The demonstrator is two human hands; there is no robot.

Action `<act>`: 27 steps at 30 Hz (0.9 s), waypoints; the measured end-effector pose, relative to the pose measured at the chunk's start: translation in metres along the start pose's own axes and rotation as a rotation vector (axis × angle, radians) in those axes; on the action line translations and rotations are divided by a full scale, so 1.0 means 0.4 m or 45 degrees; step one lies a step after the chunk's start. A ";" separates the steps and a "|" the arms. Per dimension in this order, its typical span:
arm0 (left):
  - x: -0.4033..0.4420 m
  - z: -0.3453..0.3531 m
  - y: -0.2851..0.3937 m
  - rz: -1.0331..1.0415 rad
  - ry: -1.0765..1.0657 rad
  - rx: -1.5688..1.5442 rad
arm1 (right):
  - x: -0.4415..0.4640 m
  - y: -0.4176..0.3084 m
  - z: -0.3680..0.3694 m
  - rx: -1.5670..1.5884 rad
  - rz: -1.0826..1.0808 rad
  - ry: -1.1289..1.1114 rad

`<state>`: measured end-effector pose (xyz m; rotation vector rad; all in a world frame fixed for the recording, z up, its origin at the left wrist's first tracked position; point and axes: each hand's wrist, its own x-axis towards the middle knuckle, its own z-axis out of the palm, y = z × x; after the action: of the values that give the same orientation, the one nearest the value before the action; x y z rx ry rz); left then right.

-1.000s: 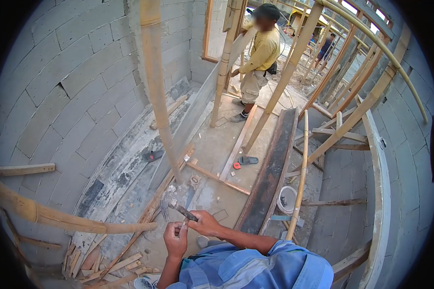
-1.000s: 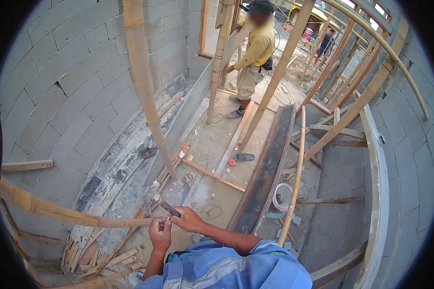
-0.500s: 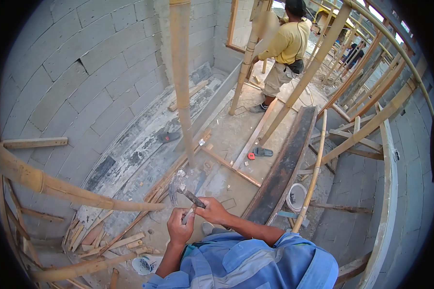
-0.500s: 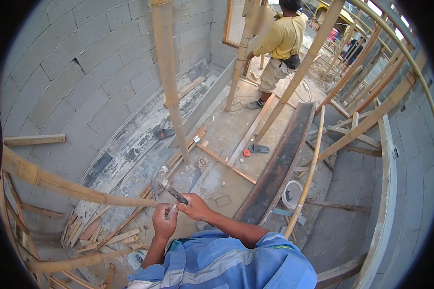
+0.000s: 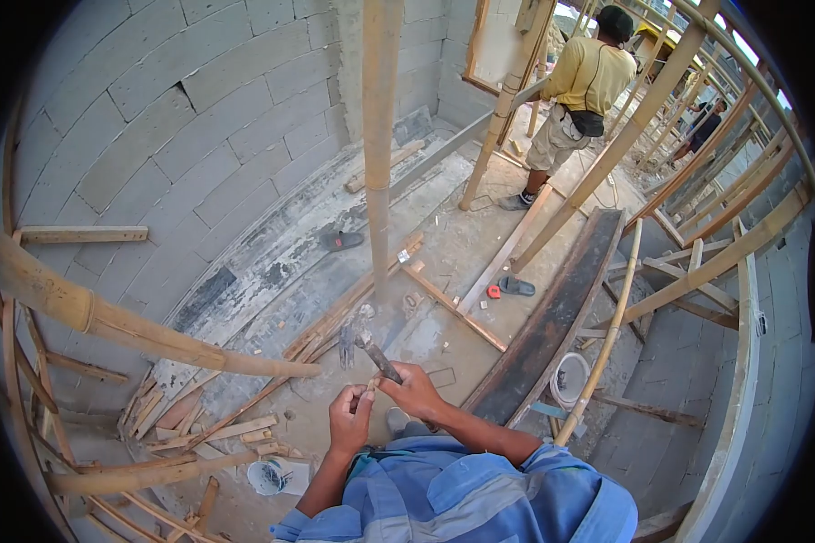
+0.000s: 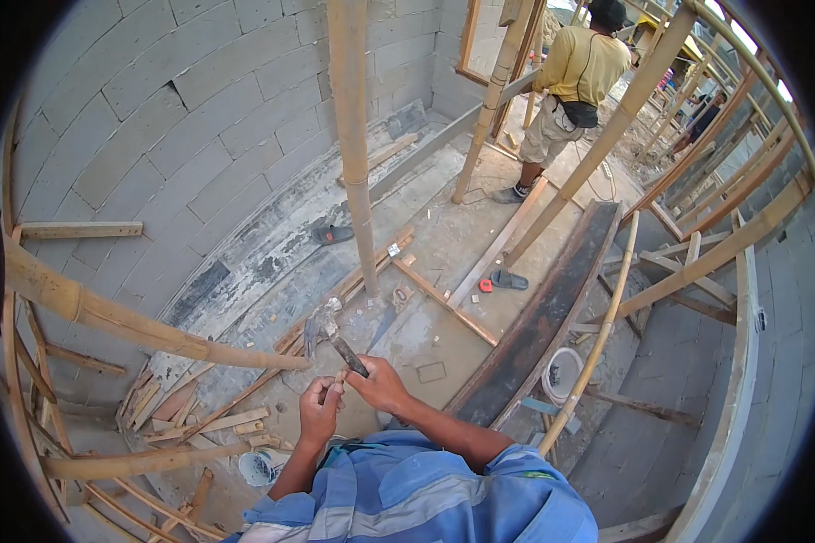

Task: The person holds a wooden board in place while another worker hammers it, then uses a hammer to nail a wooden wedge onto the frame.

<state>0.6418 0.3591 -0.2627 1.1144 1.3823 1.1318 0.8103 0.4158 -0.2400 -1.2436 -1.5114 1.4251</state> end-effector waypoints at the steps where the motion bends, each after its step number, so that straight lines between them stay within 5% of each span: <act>1: 0.000 0.000 0.000 -0.024 -0.007 -0.011 | 0.001 0.004 -0.001 -0.006 0.013 0.004; 22: -0.038 -0.068 -0.026 -0.159 -0.065 0.109 | 0.027 0.045 0.036 0.303 0.522 -0.037; 27: -0.097 -0.092 -0.093 0.104 0.163 0.202 | 0.039 0.051 0.083 0.271 0.567 -0.150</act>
<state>0.6064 0.3128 -0.2914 1.2390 1.5602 1.1852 0.7780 0.4193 -0.2667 -1.4390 -1.1577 1.9203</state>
